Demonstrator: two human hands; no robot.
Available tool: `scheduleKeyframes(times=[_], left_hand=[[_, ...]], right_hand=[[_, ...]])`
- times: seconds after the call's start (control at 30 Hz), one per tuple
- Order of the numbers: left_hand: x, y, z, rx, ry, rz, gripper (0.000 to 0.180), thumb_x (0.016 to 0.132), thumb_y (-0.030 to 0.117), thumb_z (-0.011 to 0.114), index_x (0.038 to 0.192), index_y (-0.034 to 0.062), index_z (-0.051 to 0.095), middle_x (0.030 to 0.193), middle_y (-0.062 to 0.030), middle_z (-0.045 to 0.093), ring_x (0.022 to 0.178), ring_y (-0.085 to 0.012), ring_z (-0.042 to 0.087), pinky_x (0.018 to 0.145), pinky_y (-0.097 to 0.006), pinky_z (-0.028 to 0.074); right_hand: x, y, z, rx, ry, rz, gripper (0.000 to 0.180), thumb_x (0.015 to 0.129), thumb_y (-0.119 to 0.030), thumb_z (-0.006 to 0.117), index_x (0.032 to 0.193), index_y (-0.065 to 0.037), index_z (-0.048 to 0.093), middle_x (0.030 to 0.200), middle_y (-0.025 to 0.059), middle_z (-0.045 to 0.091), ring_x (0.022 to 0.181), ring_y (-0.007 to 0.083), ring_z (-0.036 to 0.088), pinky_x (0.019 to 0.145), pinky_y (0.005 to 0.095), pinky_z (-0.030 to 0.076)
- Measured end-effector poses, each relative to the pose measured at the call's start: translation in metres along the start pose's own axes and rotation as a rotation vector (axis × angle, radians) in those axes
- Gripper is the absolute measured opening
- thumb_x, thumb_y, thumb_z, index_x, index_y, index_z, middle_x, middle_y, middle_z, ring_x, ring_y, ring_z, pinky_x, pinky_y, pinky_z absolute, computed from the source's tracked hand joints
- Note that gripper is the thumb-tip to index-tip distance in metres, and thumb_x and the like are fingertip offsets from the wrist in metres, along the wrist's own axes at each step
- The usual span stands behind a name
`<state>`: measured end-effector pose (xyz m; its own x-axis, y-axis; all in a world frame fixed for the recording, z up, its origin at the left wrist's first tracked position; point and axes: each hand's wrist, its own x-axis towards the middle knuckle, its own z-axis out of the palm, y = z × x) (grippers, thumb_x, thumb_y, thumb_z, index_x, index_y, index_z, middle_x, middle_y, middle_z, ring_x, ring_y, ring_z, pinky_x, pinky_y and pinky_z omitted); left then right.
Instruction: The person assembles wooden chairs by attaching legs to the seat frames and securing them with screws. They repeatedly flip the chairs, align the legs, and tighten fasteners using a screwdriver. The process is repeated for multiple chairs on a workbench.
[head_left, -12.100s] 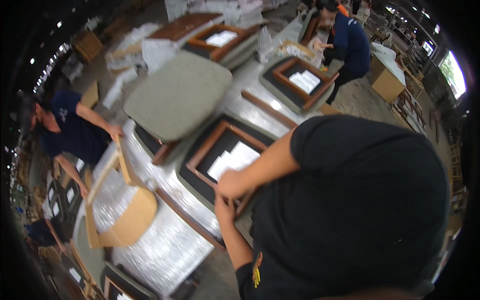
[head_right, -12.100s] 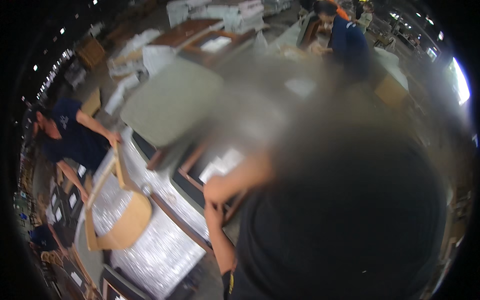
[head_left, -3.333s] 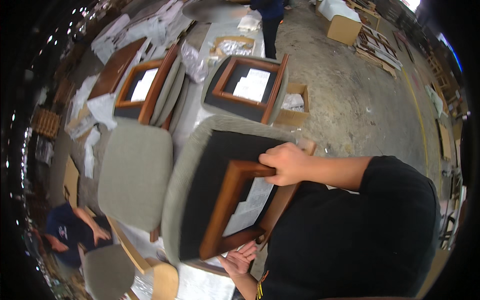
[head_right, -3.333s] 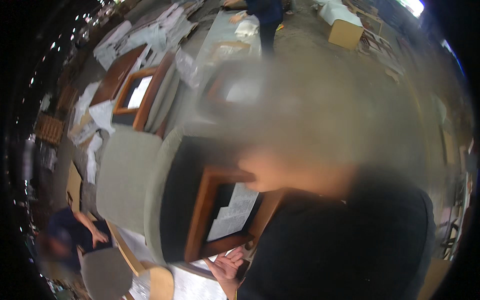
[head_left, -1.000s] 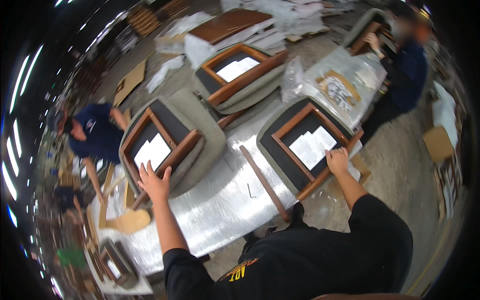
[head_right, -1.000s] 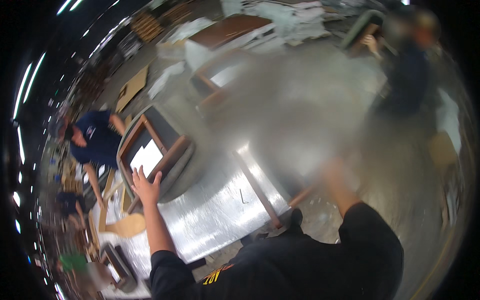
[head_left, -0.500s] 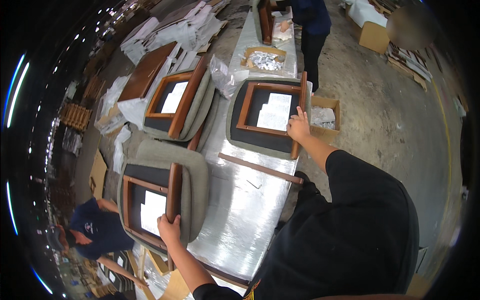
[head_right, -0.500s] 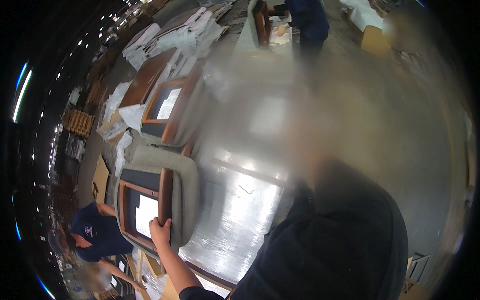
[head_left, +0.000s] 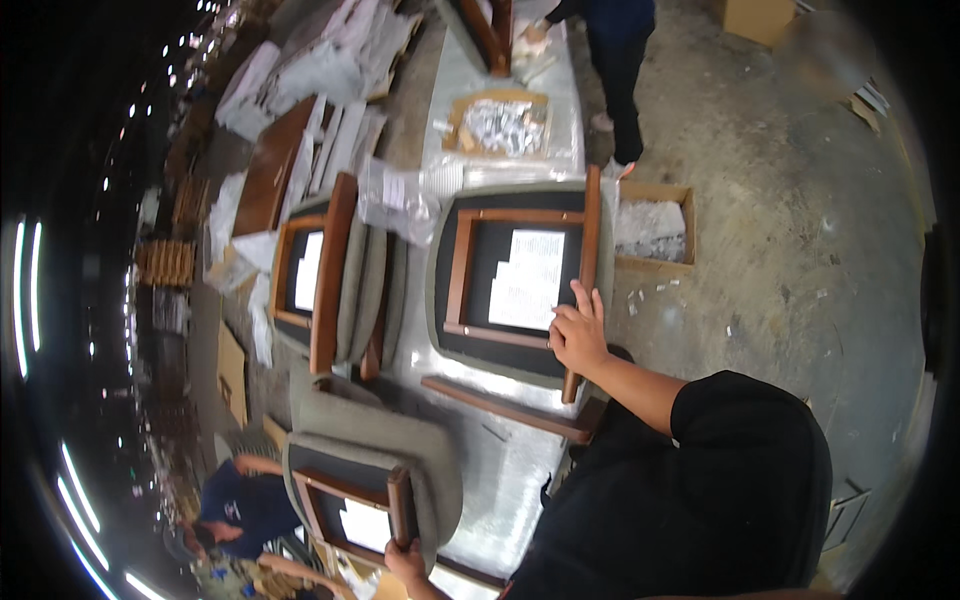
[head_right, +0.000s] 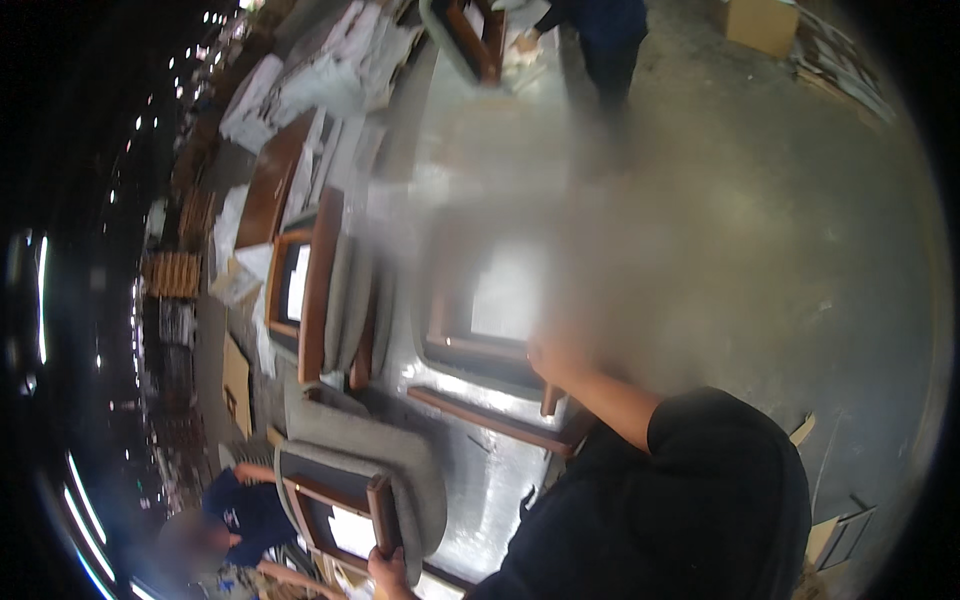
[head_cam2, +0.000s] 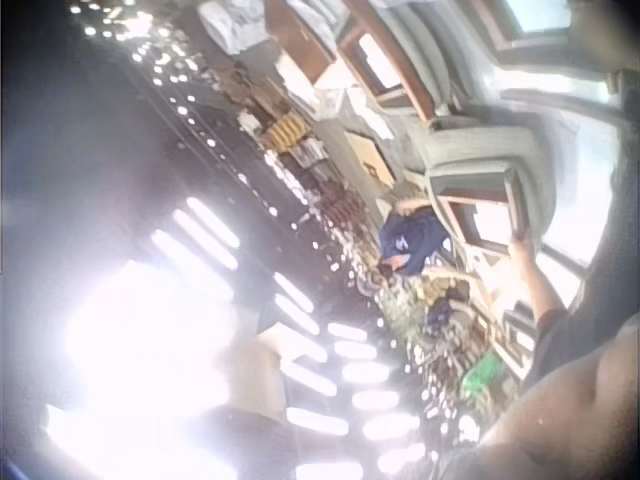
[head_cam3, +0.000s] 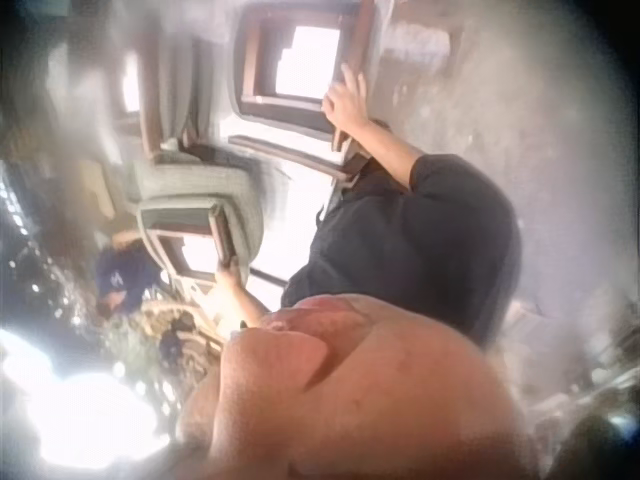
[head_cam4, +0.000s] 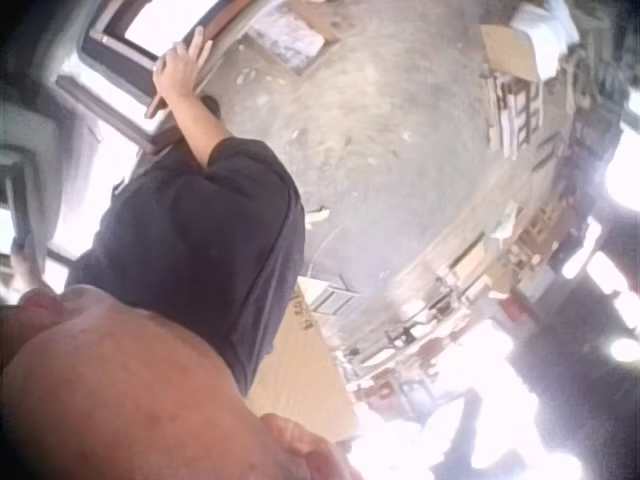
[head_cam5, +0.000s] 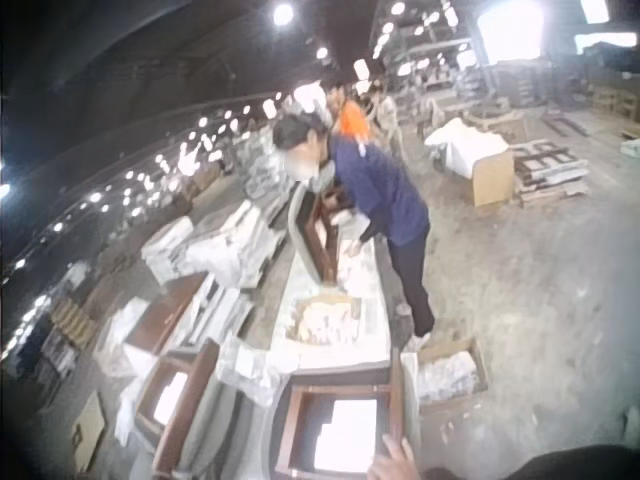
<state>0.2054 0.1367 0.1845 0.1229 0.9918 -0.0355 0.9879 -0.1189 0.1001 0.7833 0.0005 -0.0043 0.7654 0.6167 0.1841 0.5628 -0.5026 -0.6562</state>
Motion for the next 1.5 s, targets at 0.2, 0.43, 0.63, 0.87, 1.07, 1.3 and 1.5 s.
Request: scheduleKeyframes(times=[0.2,0.43,0.63,0.87,1.07,1.3,1.5], left_hand=[[-0.153,0.036,0.052,-0.076,0.021,0.036,0.048,0.071,-0.001,0.08,0.117,0.0031,0.071,0.116,-0.0185,0.071,0.109,-0.0387,0.067,0.098,-0.045,0.053],[-0.243,0.06,0.129,-0.023,-0.004,0.022,0.052,0.073,0.003,0.076,0.125,0.0046,0.071,0.127,-0.0134,0.069,0.119,-0.0357,0.062,0.105,-0.047,0.046],[-0.235,0.018,0.163,-0.118,0.007,0.074,0.061,0.065,0.004,0.08,0.126,0.0068,0.069,0.126,-0.0114,0.066,0.12,-0.0342,0.059,0.102,-0.048,0.044],[-0.209,-0.024,0.17,-0.212,-0.213,0.186,0.06,0.067,0.016,0.089,0.121,0.0082,0.063,0.123,-0.0118,0.059,0.119,-0.0351,0.054,0.098,-0.05,0.042],[-0.179,-0.112,0.126,-0.68,0.148,0.051,0.014,0.089,0.013,0.077,0.098,0.0025,0.072,0.113,-0.0175,0.072,0.101,-0.0357,0.068,0.089,-0.043,0.054],[-0.073,-0.277,0.119,-1.337,0.404,-0.799,0.061,0.109,0.051,0.047,0.146,0.0025,0.05,0.143,-0.017,0.057,0.125,-0.0309,0.057,0.099,-0.044,0.05],[-0.06,-0.308,0.138,-1.842,-0.071,-0.799,0.086,0.102,0.075,0.037,0.159,0.0108,0.041,0.156,-0.0115,0.05,0.135,-0.031,0.052,0.096,-0.042,0.053]], right_hand=[[0.0,-0.001,0.007,0.065,0.068,-0.121,0.007,0.085,-0.014,0.069,0.079,-0.01,0.069,0.117,0.0033,0.071,0.15,0.0406,0.037,0.123,0.0672,0.015],[-0.004,-0.005,0.015,-0.011,0.058,-0.186,0.006,0.088,-0.017,0.07,0.084,-0.013,0.072,0.118,0.0009,0.071,0.151,0.0403,0.035,0.124,0.0664,0.013],[-0.027,-0.077,0.028,0.01,0.143,-0.324,0.016,0.087,-0.015,0.073,0.102,-0.011,0.069,0.124,0.0144,0.068,0.137,0.0432,0.049,0.117,0.0615,0.029],[-0.122,-0.268,0.117,0.533,-0.406,-0.279,0.034,0.093,-0.028,0.078,0.117,-0.005,0.068,0.118,0.0163,0.067,0.108,0.0317,0.067,0.09,0.0383,0.056],[-0.174,-0.294,0.132,0.135,-0.123,-0.355,0.057,0.089,-0.04,0.081,0.128,-0.003,0.06,0.117,0.0189,0.067,0.117,0.0365,0.063,0.1,0.0413,0.052],[-0.113,-0.266,0.169,0.405,-0.581,0.018,0.073,0.09,-0.051,0.079,0.136,0.002,0.059,0.131,0.0212,0.067,0.12,0.0291,0.065,0.103,0.0408,0.051],[-0.094,-0.259,0.187,0.722,-0.883,0.241,0.066,0.09,-0.047,0.081,0.131,0.003,0.065,0.119,0.0144,0.072,0.106,0.0228,0.069,0.093,0.0358,0.054]])
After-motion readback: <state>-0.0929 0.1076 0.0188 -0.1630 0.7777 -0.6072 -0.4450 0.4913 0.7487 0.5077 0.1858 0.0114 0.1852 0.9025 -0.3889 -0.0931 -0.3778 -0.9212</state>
